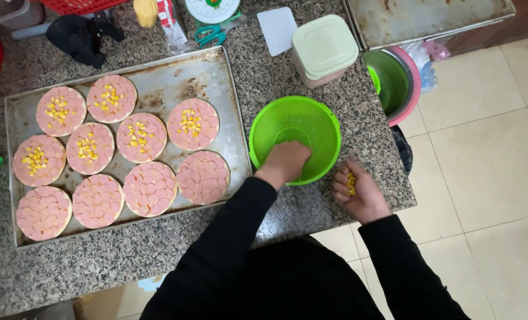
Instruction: Topping dough bases with corn kernels and frying bread rolls in a pan.
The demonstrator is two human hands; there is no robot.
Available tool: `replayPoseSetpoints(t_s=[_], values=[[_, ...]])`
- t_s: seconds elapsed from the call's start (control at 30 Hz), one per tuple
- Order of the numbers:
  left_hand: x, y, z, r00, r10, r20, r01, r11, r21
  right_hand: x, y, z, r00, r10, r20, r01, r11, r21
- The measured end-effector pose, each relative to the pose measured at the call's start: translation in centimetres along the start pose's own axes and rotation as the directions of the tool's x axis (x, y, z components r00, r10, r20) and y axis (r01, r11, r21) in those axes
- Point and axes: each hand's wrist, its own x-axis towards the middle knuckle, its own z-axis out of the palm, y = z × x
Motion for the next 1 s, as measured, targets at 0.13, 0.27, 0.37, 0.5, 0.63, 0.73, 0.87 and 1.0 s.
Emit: replayPoseSetpoints(t_s=[0.13, 0.27, 0.37, 0.5, 0.63, 0.73, 0.87, 1.0], values=[[1.8, -1.3, 3.5, 0.993, 0.073, -0.095, -0.062, 0.991, 0.115, -0.9, -0.7, 0.2, 0.999, -0.035, 0.040, 0.037, 0.998, -0.049], [2.8, -1.6, 5.3, 0.978, 0.136, -0.161, -0.089, 0.959, 0.270, -1.9, -1.1, 1.3, 0.998, -0.049, 0.045, 0.051, 0.998, -0.025], [2.3, -1.3, 4.3, 0.979, 0.091, -0.181, -0.040, 0.963, 0.268, -2.3, -1.2, 2.2, 0.997, -0.071, 0.036, 0.072, 0.997, -0.032], [1.1, -1.7, 2.2, 0.978, 0.049, -0.202, -0.042, 0.998, 0.039, -1.4, -1.0, 2.0, 0.997, -0.072, -0.011, 0.071, 0.997, -0.040], [-4.9, 2.1, -3.1, 0.912, 0.095, -0.400, -0.170, 0.973, -0.157, 0.1, -1.3, 3.8, 0.998, -0.064, 0.000, 0.064, 0.995, -0.076], [-7.5, 3.1, -3.6, 0.852, 0.109, -0.512, -0.255, 0.941, -0.224, 0.4, -1.4, 8.7, 0.995, -0.086, 0.044, 0.092, 0.987, -0.135], [-11.0, 0.6, -3.0, 0.817, 0.119, -0.564, -0.119, 0.992, 0.036, 5.6, 1.5, 11.3, 0.994, 0.022, 0.109, -0.006, 0.990, -0.141], [-17.4, -4.3, -2.4, 0.750, 0.062, -0.658, 0.042, 0.989, 0.141, 9.8, 6.9, 15.1, 0.991, 0.094, 0.093, -0.068, 0.965, -0.253]])
